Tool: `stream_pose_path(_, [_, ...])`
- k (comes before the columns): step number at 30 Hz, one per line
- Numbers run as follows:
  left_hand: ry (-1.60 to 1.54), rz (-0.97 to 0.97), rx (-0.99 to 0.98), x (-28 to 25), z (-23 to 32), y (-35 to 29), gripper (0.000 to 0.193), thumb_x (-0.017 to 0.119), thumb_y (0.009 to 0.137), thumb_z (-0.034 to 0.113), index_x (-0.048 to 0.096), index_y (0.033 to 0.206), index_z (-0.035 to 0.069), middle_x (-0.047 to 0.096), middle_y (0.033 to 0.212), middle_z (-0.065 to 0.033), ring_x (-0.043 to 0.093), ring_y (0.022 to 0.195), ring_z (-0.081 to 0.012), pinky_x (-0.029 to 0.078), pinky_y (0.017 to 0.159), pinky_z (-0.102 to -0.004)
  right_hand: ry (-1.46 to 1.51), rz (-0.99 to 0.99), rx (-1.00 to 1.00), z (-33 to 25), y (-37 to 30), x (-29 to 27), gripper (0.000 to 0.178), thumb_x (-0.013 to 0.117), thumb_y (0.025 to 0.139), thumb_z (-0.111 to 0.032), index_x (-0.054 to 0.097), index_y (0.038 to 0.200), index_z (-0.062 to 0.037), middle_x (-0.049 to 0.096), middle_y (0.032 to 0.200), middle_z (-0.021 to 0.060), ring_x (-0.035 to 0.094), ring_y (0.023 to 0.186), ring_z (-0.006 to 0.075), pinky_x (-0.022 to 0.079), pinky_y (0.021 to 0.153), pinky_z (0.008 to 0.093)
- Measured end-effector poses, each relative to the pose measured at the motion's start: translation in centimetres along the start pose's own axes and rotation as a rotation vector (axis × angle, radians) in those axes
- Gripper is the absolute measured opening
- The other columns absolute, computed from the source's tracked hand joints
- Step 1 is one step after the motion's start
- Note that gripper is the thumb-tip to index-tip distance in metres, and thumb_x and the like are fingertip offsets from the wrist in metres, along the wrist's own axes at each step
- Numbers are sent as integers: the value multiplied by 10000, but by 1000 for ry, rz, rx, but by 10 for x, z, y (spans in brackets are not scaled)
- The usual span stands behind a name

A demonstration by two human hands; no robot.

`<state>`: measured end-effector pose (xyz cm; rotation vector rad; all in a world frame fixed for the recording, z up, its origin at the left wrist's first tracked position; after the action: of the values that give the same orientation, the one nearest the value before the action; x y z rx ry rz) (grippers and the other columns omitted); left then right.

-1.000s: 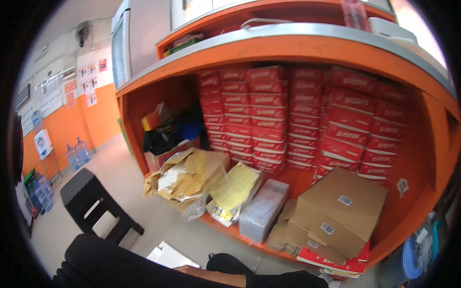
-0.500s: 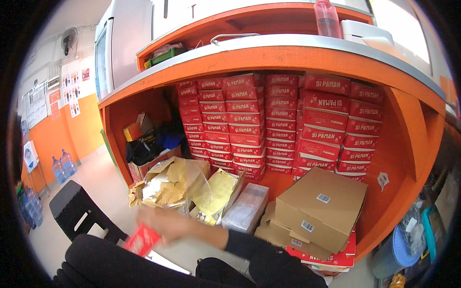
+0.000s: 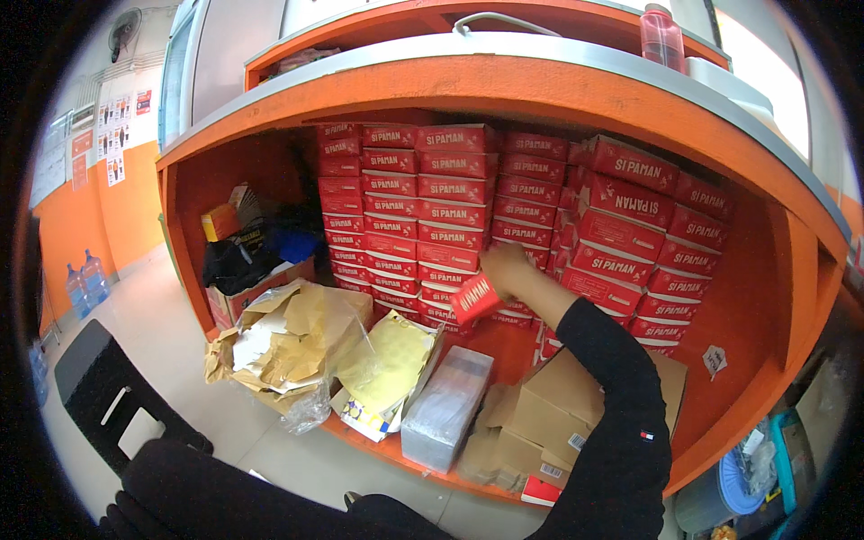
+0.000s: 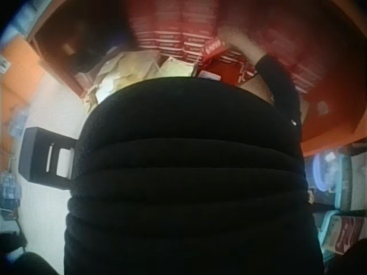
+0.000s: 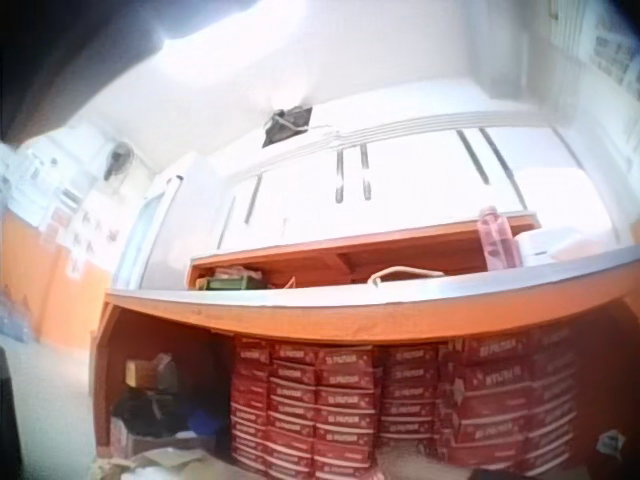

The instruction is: The person sits on the floor and folds flat white cardboard pieces into small boxes. They then pick up red product packets from a nearby shelf, place them inside the assembled boxes, and close the flaps. The person repeats this process for several items.

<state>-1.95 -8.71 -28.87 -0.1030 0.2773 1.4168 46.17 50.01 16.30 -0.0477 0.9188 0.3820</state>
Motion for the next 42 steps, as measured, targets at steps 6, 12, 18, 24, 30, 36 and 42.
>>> stream_pose_path(6, [97, -8, -66, -13, -27, 12, 355, 564, 888, 117, 515, 1196, -52, 592, 1083, -191, 565, 926, -223, 465, 805, -321, -89, -113, -77, -18, 16, 126, 752, 895, 334, -159, 619, 1019, -18, 624, 1070, 109, 625, 962, 234, 525, 757, 369])
stream_pose_path(12, [169, -82, -142, -3, -43, 20, 346, 579, 891, 165, 541, 1172, -33, 604, 1072, -181, 578, 934, -242, 470, 817, -330, -68, -161, -174, -24, 43, 247, 558, 852, 503, -233, 651, 988, -44, 643, 1035, 122, 623, 956, 251, 526, 740, 375])
stream_pose_path(18, [369, -130, -69, -19, -51, 18, 368, 588, 891, 247, 562, 1144, -20, 621, 1051, -191, 593, 935, -281, 472, 833, -358, -93, -332, -164, -29, 64, 262, 588, 800, 564, -288, 618, 1083, -80, 605, 1090, 121, 598, 999, 256, 511, 769, 386])
stream_pose_path(24, [474, -170, -110, -5, -57, 19, 391, 588, 888, 300, 578, 1128, -9, 627, 1072, -194, 607, 962, -299, 473, 848, -376, -337, -317, -307, -17, 67, 282, 361, 590, 832, -313, 574, 1192, -303, 496, 1252, 75, 446, 1184, 311, 377, 900, 612])
stream_pose_path(30, [550, -189, -131, -13, -70, 16, 394, 593, 881, 301, 583, 1133, -1, 627, 1080, -192, 606, 970, -299, 471, 856, -371, -238, -40, -323, 4, 70, 323, 500, 673, 757, -318, 534, 1237, -296, 433, 1335, 121, 338, 1277, 380, 321, 991, 583])
stream_pose_path(36, [610, -235, -160, -12, -79, 24, 400, 600, 872, 303, 587, 1136, 3, 628, 1088, -192, 605, 975, -295, 469, 861, -365, 291, -104, -146, 22, 82, 307, 624, 746, 657, -213, 505, 1206, -40, 479, 1238, 201, 492, 1136, 352, 443, 940, 407])
stream_pose_path(42, [633, -252, -140, -33, -89, 22, 412, 609, 864, 309, 587, 1136, 1, 625, 1096, -193, 602, 985, -299, 465, 871, -367, 455, 23, -40, 10, 94, 309, 538, 692, 719, -159, 489, 1176, 40, 504, 1190, 237, 533, 1066, 388, 465, 912, 407])
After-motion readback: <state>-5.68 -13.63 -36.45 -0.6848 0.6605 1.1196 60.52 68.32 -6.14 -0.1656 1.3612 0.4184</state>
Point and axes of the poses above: each hand's wrist, its own y-axis towards the middle knuckle, its own x-axis out of the palm, z = x × y, the point moved 4 cm from there along y, towards the middle knuckle
